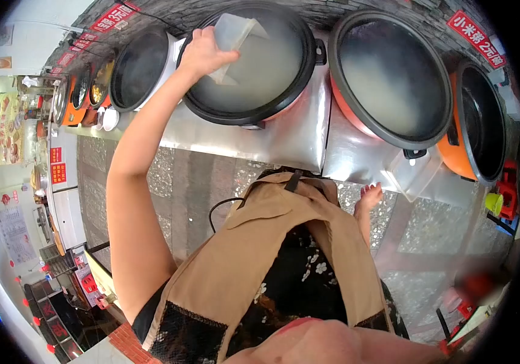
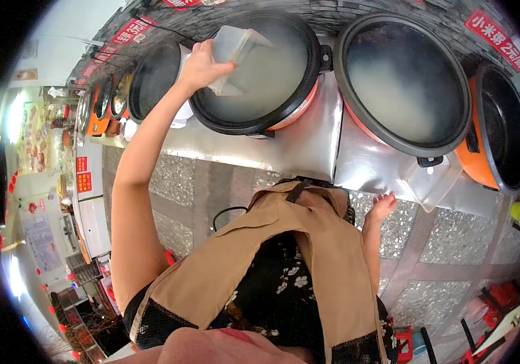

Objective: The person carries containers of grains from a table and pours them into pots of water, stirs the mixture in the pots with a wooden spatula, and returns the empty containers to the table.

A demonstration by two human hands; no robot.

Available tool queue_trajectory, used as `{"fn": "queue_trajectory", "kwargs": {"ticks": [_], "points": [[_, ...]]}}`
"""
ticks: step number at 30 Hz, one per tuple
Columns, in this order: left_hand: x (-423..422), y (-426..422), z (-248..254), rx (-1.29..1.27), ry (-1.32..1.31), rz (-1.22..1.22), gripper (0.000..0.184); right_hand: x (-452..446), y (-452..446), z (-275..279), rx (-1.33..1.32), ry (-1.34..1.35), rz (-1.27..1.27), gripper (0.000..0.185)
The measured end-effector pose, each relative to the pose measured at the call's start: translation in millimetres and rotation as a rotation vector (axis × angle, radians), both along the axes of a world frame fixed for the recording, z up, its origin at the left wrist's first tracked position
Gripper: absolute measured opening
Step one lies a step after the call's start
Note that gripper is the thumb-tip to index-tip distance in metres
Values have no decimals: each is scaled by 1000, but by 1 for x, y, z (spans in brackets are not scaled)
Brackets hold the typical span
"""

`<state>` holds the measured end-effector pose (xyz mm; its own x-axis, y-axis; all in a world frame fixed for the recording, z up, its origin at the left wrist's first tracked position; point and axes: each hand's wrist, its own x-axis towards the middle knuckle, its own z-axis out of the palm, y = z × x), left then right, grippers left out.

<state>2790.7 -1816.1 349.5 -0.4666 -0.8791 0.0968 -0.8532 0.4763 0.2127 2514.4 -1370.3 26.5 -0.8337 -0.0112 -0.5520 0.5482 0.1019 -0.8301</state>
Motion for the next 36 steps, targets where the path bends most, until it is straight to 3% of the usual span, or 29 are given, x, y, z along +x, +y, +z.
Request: {"fn": "queue_trajectory", "kwargs": {"ticks": [1,3,5,8,11,12,16,18,24,31,33,35,36], "points": [[-2,-1,0,10,-5,-7,91,-8,6,-1,1,-5,-6,58],[0,2,9,-14,-22,-16,90,-22,5,35,-222,-100,-385,80],[5,3,18,-38,-38,-24,89,-41,10,53,-299,-103,-487,95],[20,4,36,-156,-50,-15,87,-74,18,52,-273,-104,-375,96],[34,2,47,-269,3,-35,88,-119,28,-9,-242,-280,-335,83],[37,2,53,-275,-24,-18,87,-128,33,-30,-404,-288,-312,66],[20,-15,73,-287,14,-133,87,-117,43,-30,-287,-352,-480,49],[6,-26,83,-305,43,-221,86,-99,52,-16,-385,-161,-471,40],[-43,-52,116,-331,103,-427,84,-31,63,73,-221,116,-870,41],[-128,-10,137,-295,236,-557,78,2,202,108,-236,79,-1048,46],[-121,40,142,-367,180,-534,78,-10,248,108,-367,52,-854,52],[-84,102,149,-558,17,-426,80,-50,263,88,-324,-26,-739,56],[-97,120,145,-667,-57,-489,81,-33,277,108,-311,-37,-774,58]]}}
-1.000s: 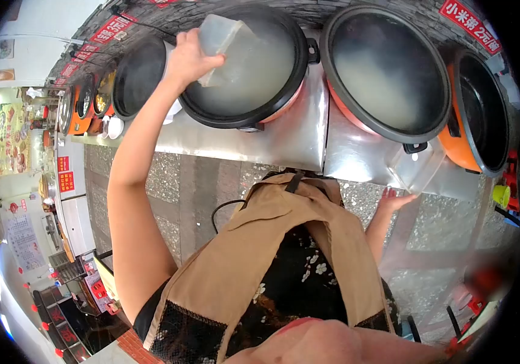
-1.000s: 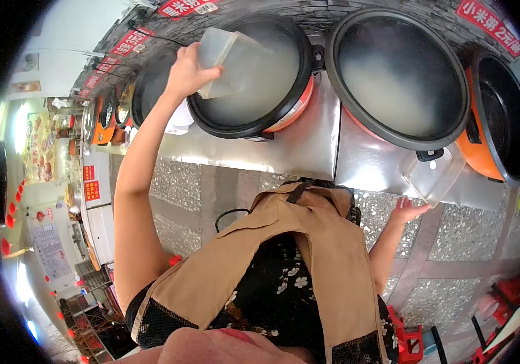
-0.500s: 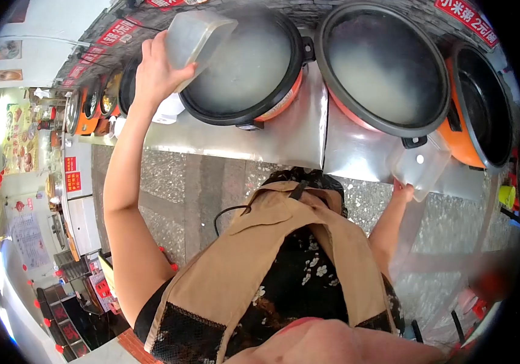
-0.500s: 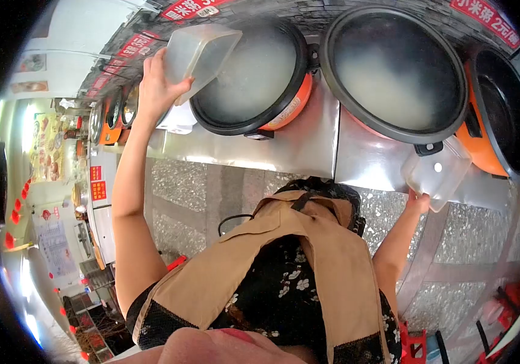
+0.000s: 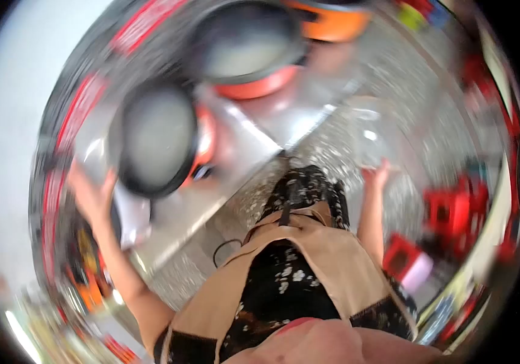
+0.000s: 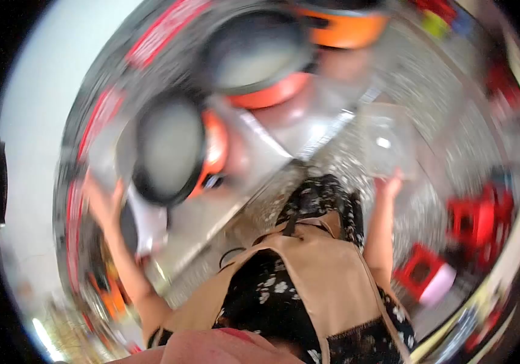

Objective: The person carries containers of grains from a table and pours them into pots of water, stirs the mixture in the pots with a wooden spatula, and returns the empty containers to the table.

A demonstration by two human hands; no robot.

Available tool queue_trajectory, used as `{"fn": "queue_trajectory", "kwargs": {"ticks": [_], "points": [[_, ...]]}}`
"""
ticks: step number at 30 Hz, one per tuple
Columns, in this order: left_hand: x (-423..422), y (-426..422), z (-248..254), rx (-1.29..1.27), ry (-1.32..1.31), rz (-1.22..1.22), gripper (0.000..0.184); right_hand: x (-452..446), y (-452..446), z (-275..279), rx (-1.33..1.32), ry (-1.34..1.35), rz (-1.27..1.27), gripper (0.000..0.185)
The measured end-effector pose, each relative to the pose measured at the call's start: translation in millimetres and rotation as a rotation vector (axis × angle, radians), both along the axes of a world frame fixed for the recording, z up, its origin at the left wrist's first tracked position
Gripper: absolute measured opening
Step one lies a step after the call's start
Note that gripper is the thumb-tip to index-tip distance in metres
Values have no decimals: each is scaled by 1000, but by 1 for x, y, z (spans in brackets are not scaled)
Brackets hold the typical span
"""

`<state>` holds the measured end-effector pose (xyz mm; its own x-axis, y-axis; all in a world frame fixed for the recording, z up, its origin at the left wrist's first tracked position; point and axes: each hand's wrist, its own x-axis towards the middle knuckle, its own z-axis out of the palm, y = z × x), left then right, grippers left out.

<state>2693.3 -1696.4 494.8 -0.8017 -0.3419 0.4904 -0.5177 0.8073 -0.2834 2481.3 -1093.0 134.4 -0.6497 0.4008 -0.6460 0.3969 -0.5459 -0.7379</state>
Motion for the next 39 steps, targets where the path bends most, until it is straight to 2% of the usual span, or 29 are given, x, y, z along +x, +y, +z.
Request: {"fn": "queue_trajectory", "kwargs": {"ticks": [1,2,3,4,5,6,7,8,9,10,12,13,15,16,17,18,20,22,24,28,30,33,35,36,39], "points": [[-5,27,4,36,15,52,80,24,38,-31,28,-106,45,60],[-6,45,7,176,107,-5,79,57,39,8,99,-159,50,64],[-13,38,-5,110,143,42,74,80,51,1,15,-237,10,71],[-42,39,-15,164,260,-25,71,89,47,7,-151,-136,-129,79],[-85,60,-10,304,196,-36,65,102,57,-11,-179,-139,-155,85],[-97,16,-37,333,384,-145,57,111,58,-16,-331,-68,-246,84],[-122,56,-28,673,396,-87,49,126,59,-11,-431,-11,-389,83],[-150,95,-37,874,514,-150,52,152,70,-17,-467,3,-441,84],[-169,77,-69,1269,653,-267,50,169,79,-2,-525,-42,-457,84],[-200,77,-98,1604,507,-506,45,191,94,-7,-513,-64,-521,78],[-252,143,-147,2101,246,-684,46,235,127,-30,-506,-64,-626,73],[-275,208,-162,2271,164,-613,52,258,147,-49,-535,-85,-690,66],[-281,365,-177,2412,54,-526,59,296,183,-61,-570,-90,-768,60],[-278,433,-184,2398,7,-446,63,313,199,-61,-501,-80,-820,54],[-299,471,-220,2597,-217,-270,65,331,217,-63,-432,-71,-873,48],[-280,543,-218,2644,-334,-241,66,351,236,-70,-440,-60,-876,48],[-265,652,-254,2736,-507,-93,76,386,276,-85,-300,-78,-996,46],[-235,744,-260,2739,-652,10,89,407,307,-85,-325,-50,-1054,44],[-225,815,-270,2727,-783,43,92,413,336,-80,-377,16,-1150,41],[-206,916,-265,2694,-917,55,81,402,396,-79,-415,118,-1156,34],[-203,945,-276,2501,-1010,-357,66,385,428,-77,-410,193,-1172,33],[-202,1061,-303,2366,-1030,-625,67,348,532,-88,-418,318,-1225,25],[-219,1126,-323,2353,-1103,-685,64,308,600,-89,-439,351,-1251,24],[-226,1144,-319,2388,-1128,-697,47,289,624,-91,-433,344,-1265,24],[-258,1216,-345,2387,-1226,-740,43,239,718,-105,-349,387,-1241,25]]}}
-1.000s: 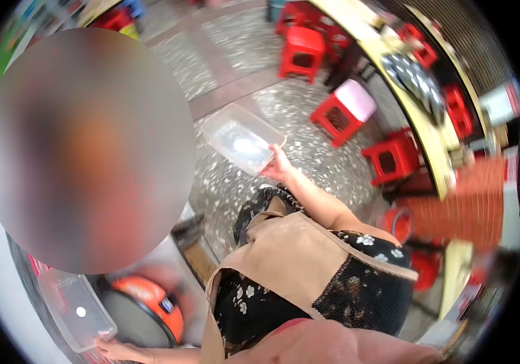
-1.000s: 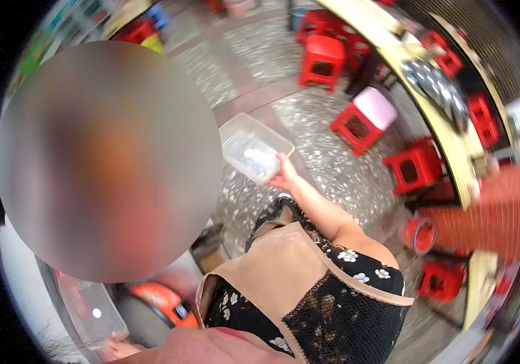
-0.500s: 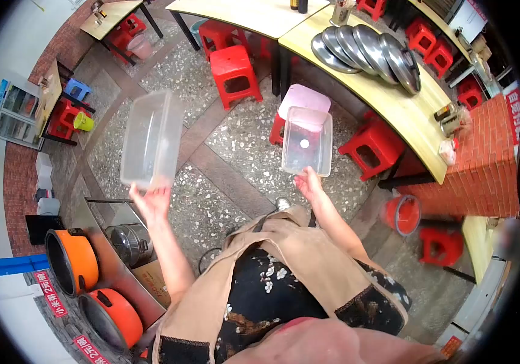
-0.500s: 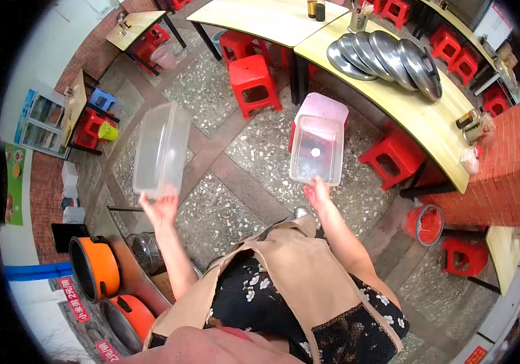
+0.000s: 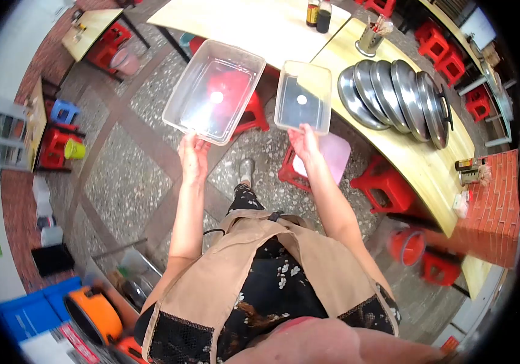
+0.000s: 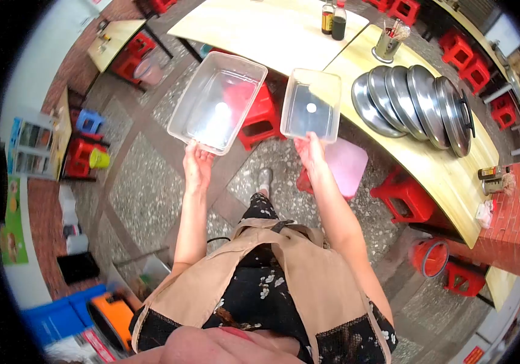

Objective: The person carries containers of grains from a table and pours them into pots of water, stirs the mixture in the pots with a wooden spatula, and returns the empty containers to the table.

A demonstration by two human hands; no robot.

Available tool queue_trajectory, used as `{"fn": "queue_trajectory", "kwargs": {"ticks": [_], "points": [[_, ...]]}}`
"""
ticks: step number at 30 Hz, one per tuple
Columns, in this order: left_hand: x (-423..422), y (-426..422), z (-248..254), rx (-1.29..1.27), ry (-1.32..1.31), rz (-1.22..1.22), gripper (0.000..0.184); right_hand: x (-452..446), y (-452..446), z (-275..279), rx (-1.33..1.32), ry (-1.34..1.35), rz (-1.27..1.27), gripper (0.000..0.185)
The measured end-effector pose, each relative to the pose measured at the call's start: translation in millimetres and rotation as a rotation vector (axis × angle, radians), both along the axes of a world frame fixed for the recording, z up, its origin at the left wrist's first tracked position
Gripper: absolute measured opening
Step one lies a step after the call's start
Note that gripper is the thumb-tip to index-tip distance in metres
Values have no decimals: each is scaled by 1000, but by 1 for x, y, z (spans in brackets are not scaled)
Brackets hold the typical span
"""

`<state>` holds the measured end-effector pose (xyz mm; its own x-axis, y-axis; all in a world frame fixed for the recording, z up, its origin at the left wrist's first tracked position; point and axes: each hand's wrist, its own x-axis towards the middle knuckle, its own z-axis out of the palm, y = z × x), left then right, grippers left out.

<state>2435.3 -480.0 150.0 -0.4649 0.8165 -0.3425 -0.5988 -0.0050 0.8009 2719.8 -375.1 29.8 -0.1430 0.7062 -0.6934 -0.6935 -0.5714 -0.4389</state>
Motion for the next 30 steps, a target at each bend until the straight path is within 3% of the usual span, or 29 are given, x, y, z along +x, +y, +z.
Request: {"fn": "queue_trajectory", "kwargs": {"ticks": [2,4,7,10,12,14,16,18,20,22,24,26,27,28,30], "points": [[-28,75,-7,2,-60,-53,40,-37,86,-7,-23,-30,-88,26],[-51,142,-9,-39,-36,-174,51,-63,160,-14,-34,-30,-156,26],[-47,186,-20,-38,-80,-250,45,-65,210,-33,-46,-5,-266,28],[-36,242,-11,-47,-147,-312,38,-78,237,-40,-41,11,-343,38],[-20,262,-21,-60,-194,-332,34,-86,224,-33,-250,-161,-210,55],[0,272,-40,-175,-317,-380,30,-90,181,-6,-212,-188,-138,71],[20,282,-51,-228,-394,-418,26,-91,163,29,-177,-343,-186,66],[42,287,-51,-239,-380,-452,24,-73,165,50,113,-422,-170,60],[58,300,-62,-206,-407,-551,29,-59,196,76,305,-809,-109,52],[78,308,-59,-219,-416,-567,33,-41,225,82,289,-1350,166,56],[95,316,-61,-230,-428,-566,37,-18,242,72,287,-1388,207,57],[103,325,-79,-299,-354,-566,29,-11,250,51,278,-1423,255,57],[101,330,-85,-358,-294,-613,44,-14,252,38,209,-1544,307,56],[99,333,-91,-366,-294,-603,44,-16,256,26,138,-1664,360,54],[92,336,-89,-718,-39,-531,74,-20,251,21,126,-1612,373,53]]}}
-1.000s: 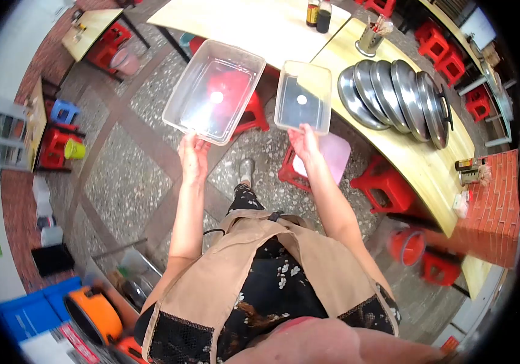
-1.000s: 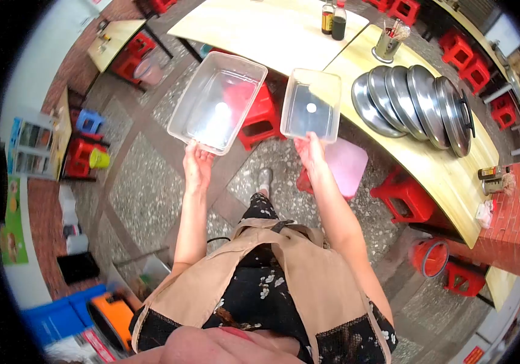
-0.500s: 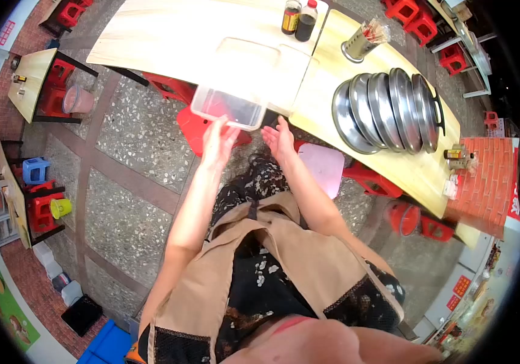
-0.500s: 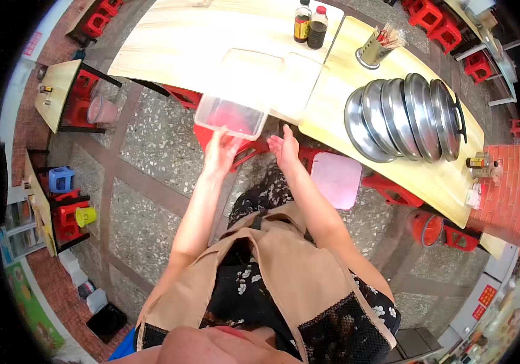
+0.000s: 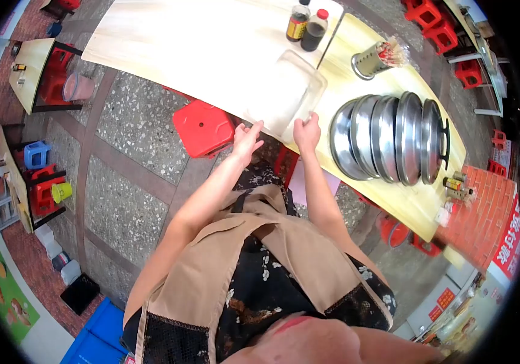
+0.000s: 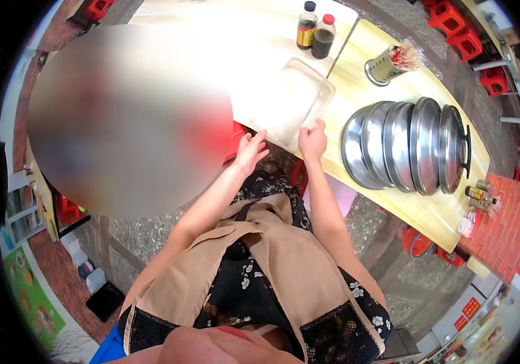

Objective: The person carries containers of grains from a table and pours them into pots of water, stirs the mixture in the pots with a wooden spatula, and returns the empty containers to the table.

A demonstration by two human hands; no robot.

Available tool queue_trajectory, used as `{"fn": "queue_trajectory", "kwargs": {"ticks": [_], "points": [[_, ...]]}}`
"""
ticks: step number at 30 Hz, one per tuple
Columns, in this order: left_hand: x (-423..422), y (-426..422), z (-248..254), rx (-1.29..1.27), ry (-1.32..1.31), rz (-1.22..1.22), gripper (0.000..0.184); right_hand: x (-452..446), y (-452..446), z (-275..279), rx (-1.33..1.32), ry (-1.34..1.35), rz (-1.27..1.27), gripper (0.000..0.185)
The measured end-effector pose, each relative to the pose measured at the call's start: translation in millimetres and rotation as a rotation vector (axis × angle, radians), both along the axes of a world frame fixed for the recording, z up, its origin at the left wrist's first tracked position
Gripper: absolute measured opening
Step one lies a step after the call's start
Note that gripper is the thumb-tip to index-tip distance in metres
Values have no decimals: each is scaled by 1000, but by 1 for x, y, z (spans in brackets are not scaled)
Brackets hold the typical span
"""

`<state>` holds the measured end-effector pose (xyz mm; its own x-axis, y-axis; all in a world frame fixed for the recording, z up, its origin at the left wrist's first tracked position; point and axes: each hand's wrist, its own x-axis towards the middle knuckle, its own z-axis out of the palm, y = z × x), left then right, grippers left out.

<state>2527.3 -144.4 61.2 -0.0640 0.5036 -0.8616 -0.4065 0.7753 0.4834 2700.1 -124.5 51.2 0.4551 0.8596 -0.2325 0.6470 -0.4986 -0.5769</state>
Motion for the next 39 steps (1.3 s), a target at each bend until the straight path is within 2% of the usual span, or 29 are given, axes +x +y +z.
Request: {"fn": "queue_trajectory", "kwargs": {"ticks": [1,2,4,6,8,9,10,11,12,14,15,16,17,18,19,20,21,22,24,25,27,29,30,31,32,33,36,38,39], "points": [[-9,-5,-1,34,-28,-14,87,0,-4,-2,-20,-56,-51,51],[-20,-9,-4,28,-22,-5,87,-1,-8,-2,-37,-109,-101,49],[-45,-20,-8,56,-130,31,85,0,-10,10,-38,-93,-76,49],[-73,-30,-9,64,-111,138,79,2,1,13,-41,-237,-36,49],[-93,-50,-11,35,-94,170,75,24,-1,5,-76,-294,-24,55],[-82,-58,-13,26,-89,174,73,62,-3,-6,-180,-294,-66,63],[-65,-67,-16,18,-84,178,72,116,-31,-49,265,-587,52,69],[-58,-76,-18,3,-65,177,69,132,-43,-18,-29,-653,-86,76],[-68,-91,-16,24,-13,246,66,146,-39,-47,330,-873,-122,79],[-113,-115,-7,127,68,370,60,84,-8,9,556,-645,22,80],[-132,-122,-3,226,221,393,56,37,1,27,588,-546,104,74],[-146,-124,0,308,384,414,53,-9,15,25,568,-428,157,66],[-164,-127,12,442,731,318,48,-55,26,3,592,-110,240,62],[-181,-130,42,617,771,380,48,-103,27,-16,580,193,307,58],[-208,-132,76,744,1156,223,50,-163,26,-14,380,509,378,55],[-231,-136,108,776,1275,191,54,-234,19,1,151,805,453,52],[-254,-147,125,832,1383,187,52,-299,-3,20,-107,1077,402,49],[-285,-158,119,819,1411,211,52,-360,-27,36,-386,1329,341,47],[-355,-175,102,1160,1673,123,50,-466,-73,47,-736,1568,652,49],[-395,-180,72,1170,1690,32,45,-513,-89,46,-738,1567,683,49],[-473,-206,35,1151,1660,33,46,-592,-125,37,-968,1641,760,50],[-541,-227,18,1132,1605,15,47,-653,-150,31,-1152,1688,794,52],[-570,-234,13,1101,1647,-110,47,-681,-157,32,-1218,1697,804,52],[-601,-239,6,1066,1685,-236,47,-703,-153,37,-1183,1595,918,54],[-633,-239,2,1056,1687,-227,47,-724,-145,38,-1145,1490,1028,56],[-666,-233,-2,1035,1722,-257,45,-745,-135,21,-1187,1500,730,57],[-784,-218,-25,988,1748,-240,46,-840,-91,27,-1374,1641,689,55],[-863,-219,-44,684,1663,-185,43,-909,-68,10,-1290,1583,724,53],[-918,-224,-47,443,1485,-139,42,-946,-60,2,-1192,1530,755,51]]}}
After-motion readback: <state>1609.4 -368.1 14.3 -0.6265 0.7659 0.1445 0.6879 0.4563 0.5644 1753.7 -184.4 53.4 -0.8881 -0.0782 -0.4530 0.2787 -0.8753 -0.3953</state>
